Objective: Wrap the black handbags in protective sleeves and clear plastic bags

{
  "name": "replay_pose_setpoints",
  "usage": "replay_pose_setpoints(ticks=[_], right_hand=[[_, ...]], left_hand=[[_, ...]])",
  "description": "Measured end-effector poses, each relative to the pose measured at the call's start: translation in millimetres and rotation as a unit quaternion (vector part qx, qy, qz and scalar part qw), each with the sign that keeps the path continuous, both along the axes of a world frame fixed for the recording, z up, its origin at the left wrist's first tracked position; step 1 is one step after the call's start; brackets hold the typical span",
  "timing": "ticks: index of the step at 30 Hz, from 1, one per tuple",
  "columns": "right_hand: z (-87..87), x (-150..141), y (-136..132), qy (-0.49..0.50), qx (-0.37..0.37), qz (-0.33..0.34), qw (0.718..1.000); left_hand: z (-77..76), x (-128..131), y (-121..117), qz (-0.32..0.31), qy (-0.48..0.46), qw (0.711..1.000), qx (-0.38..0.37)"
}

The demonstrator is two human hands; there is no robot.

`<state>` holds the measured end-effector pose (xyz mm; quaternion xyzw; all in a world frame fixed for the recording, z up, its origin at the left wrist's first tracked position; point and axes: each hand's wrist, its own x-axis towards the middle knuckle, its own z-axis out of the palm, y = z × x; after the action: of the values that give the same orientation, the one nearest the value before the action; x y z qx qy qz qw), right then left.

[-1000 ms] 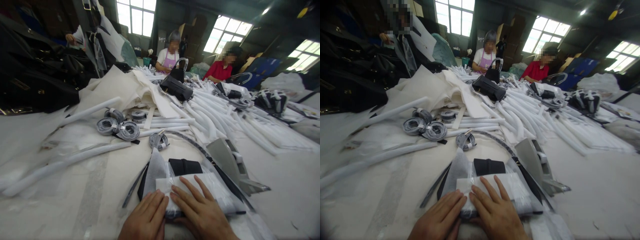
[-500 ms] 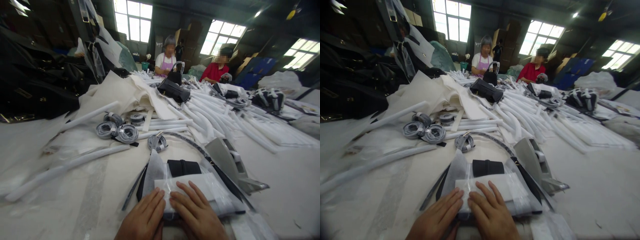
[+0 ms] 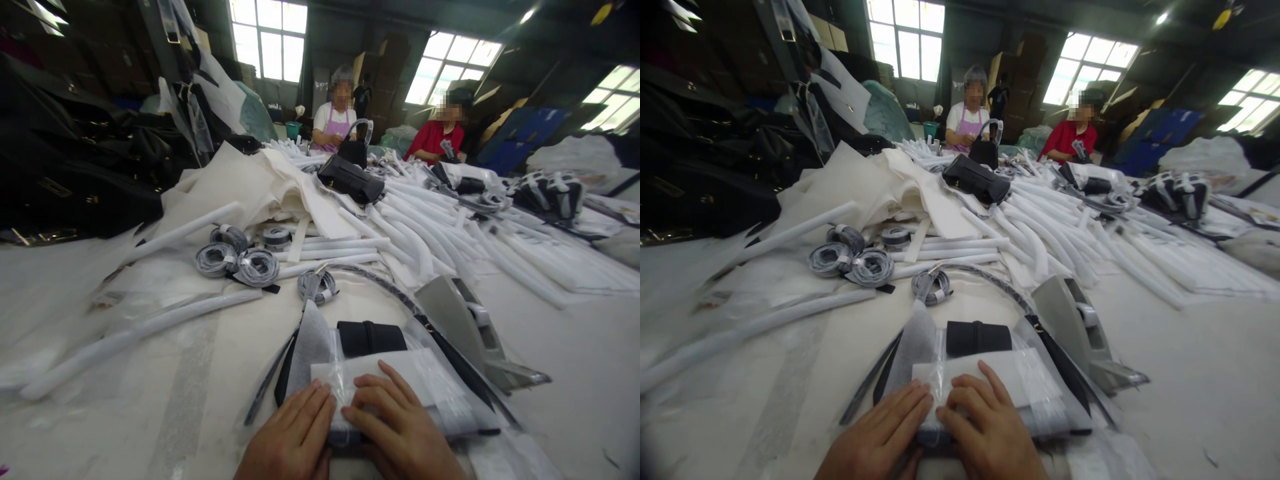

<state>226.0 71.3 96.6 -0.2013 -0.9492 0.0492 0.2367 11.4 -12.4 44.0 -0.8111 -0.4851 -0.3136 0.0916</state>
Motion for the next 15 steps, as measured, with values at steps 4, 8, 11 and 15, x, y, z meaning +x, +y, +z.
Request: replay_pose_setpoints(ticks=[4, 8, 11, 15], right_hand=[[14.7, 1.4, 11.1, -0.084, -0.049, -0.017, 0.995], [20.0, -5.2, 34.1, -0.209, -0.044, -0.023, 0.977], [18.8, -11.3, 52.0, -0.263, -0.055, -0.002, 0.963], [16.3, -22.0, 69.2, -0.28, -0.048, -0.023, 0.958]], left_hand=[[-5.2, 1.7, 1.1, 0.017, 0.007, 1.0, 0.019], [-17.5, 2.9, 1.6, 0.037, 0.047, 0.998, 0.014], [-26.4, 2.9, 2.7, 0.039, 0.059, 0.997, 0.016], [-30.6, 2.9, 3.3, 0.039, 0.06, 0.997, 0.007]])
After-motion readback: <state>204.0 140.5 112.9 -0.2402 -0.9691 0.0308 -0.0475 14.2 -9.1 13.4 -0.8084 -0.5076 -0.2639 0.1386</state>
